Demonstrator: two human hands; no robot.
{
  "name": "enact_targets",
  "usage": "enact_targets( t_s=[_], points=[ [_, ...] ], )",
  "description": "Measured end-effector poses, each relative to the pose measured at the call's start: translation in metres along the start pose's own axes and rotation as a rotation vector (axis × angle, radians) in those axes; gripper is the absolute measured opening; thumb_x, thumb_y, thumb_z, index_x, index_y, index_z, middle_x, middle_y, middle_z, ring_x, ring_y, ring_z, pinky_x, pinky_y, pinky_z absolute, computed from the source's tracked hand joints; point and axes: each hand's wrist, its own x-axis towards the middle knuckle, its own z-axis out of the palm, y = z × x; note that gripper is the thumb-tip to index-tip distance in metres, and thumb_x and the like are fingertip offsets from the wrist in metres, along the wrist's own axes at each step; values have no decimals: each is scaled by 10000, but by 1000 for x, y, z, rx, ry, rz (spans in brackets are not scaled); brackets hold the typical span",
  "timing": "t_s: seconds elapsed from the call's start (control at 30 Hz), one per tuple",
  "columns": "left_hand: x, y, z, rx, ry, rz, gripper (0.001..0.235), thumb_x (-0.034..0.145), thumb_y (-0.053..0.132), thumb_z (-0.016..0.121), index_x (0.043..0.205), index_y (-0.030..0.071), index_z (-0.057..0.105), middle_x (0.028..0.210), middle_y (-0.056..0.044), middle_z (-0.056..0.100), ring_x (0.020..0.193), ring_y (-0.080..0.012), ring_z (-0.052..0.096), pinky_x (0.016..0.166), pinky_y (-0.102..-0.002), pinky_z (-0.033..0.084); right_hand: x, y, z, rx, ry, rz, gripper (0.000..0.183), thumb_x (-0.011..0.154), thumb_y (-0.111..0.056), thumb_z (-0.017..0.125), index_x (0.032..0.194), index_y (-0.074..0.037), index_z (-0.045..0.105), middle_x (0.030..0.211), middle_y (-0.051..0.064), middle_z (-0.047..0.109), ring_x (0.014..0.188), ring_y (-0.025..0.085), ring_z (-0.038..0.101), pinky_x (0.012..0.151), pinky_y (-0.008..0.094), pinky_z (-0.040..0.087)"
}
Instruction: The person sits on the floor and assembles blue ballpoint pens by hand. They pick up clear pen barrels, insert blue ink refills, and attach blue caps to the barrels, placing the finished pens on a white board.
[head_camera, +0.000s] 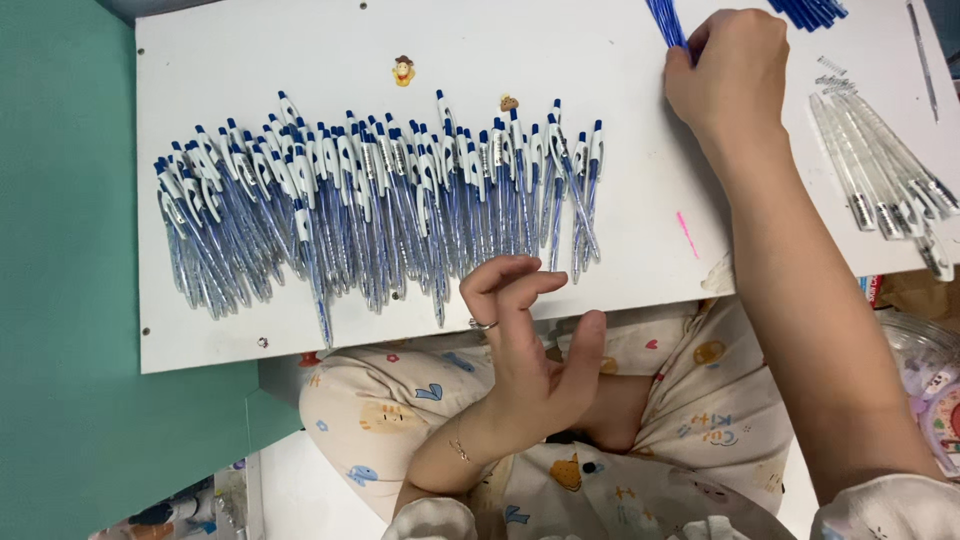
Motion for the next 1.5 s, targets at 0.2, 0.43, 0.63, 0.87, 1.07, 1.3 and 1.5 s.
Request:
enact_targets(
  t_s=[0.2,0.43,0.63,0.87,1.07,1.3,1.5],
  points=[
    [3,-2,5,60,-46,2,265,995,247,590,1181,77,509,1294,-135,328,1170,-259,452,1050,-383,435,0,15,-4,184,48,24,187,975,-209,784,816,-113,804,706,50,730,672,239,692,664,366,522],
    [3,-3,7,113,-106,-11,286,1003,249,586,1208,66,508,1291,-148,334,1143,-270,481,1018,-381,464,-30,23,-40,329,227,15,183,1012,-187,724,950,-130,887,722,-18,730,749,137,651,711,322,474],
    [5,-4,6,123,-115,-22,295,1001,261,590,1217,74,514,1296,-155,341,1156,-273,483,1052,-393,454,-67,30,-46,260,265,-96,73,1016,-83,831,1059,-114,880,950,84,786,798,231,680,766,380,490],
    [2,-6,11,121,-153,11,276,992,199,602,1210,58,510,1305,-159,333,1164,-292,465,1059,-404,453,-83,21,-48,237,183,-34,131,931,-86,880,1062,-100,878,912,133,778,778,267,706,803,364,510],
    [2,-7,13,113,-150,15,280,992,203,600,1208,46,516,1269,-171,355,1195,-291,459,1080,-415,435,-112,-3,-70,226,248,-14,50,977,-66,778,1007,-61,818,869,137,695,783,303,638,767,447,454],
    [6,-22,16,-150,-285,-47,383,1044,114,621,1397,27,498,1239,-162,557,1028,-222,631,934,-322,576,-205,-88,-138,871,74,178,40,1033,76,708,1031,38,719,967,132,702,851,165,623,767,249,507],
    [1,-28,23,-413,-261,-156,77,1039,108,641,1091,58,669,1099,-109,596,984,-178,655,868,-259,599,-238,-114,-146,1055,-55,258,122,956,21,721,1076,2,737,951,133,708,817,162,644,738,227,502]
  ],
)
